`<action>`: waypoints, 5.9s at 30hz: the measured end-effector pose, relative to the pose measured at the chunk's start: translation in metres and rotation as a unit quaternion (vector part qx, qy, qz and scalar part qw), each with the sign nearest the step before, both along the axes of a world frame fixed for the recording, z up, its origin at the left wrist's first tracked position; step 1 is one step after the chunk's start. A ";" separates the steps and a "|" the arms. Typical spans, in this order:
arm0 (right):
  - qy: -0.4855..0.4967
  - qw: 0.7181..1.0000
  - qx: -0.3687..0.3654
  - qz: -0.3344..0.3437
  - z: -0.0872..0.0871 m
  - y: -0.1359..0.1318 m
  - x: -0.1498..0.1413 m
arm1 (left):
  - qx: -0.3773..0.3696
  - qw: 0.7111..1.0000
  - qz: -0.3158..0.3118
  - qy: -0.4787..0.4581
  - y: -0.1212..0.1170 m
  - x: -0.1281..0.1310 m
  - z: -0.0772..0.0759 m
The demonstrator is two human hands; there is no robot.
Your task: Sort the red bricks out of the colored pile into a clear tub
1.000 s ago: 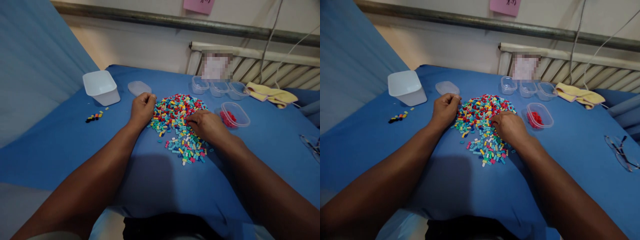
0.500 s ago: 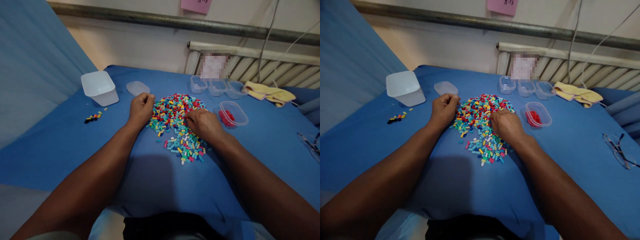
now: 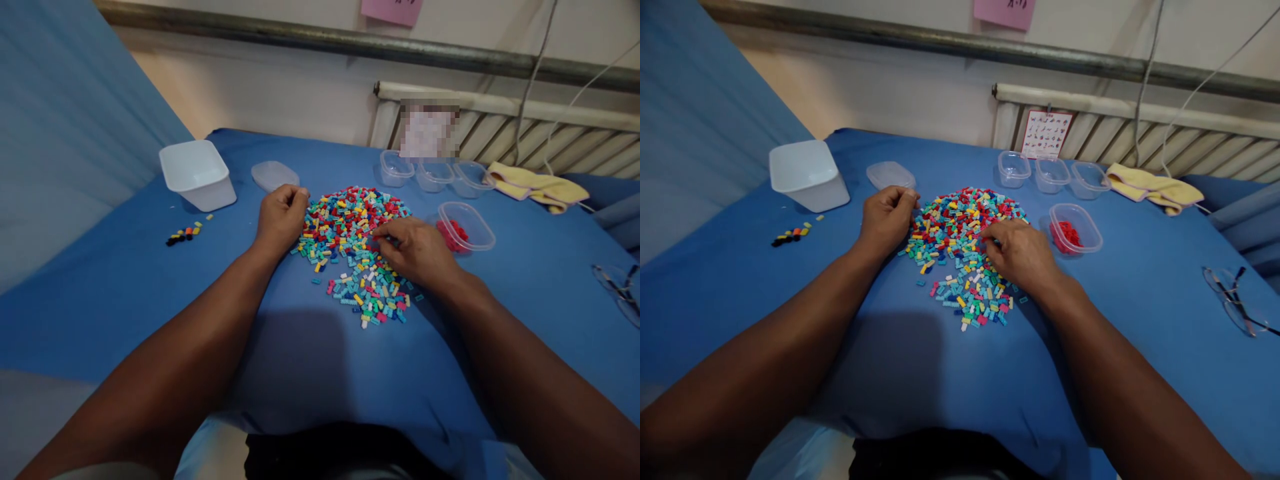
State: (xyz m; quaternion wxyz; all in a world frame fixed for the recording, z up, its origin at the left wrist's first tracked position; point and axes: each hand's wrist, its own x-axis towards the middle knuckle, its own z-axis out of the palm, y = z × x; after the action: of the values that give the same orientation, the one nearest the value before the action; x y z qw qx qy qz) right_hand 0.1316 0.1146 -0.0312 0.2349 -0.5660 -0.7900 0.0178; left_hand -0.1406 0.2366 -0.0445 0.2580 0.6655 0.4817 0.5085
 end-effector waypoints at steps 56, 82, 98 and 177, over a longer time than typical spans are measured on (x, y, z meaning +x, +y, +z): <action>-0.112 0.991 -0.075 -0.027 0.012 -0.006 -0.004 | -0.002 1.000 0.002 -0.005 0.000 0.001 -0.003; -0.043 0.944 0.032 -0.325 0.050 -0.025 0.081 | -0.005 1.000 0.002 -0.002 0.001 0.000 -0.003; -0.107 0.989 -0.070 -0.069 0.003 -0.011 0.027 | -0.005 1.000 -0.005 0.000 0.001 0.000 -0.001; -0.001 0.992 0.049 -0.120 0.015 -0.012 0.054 | -0.012 1.000 -0.002 -0.007 0.003 0.001 -0.003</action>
State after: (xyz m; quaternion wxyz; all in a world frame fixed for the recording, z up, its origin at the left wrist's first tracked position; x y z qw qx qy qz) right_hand 0.1852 0.1022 -0.0161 0.2620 -0.6445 -0.7166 -0.0501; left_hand -0.1395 0.2397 -0.0474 0.2701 0.6596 0.4849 0.5068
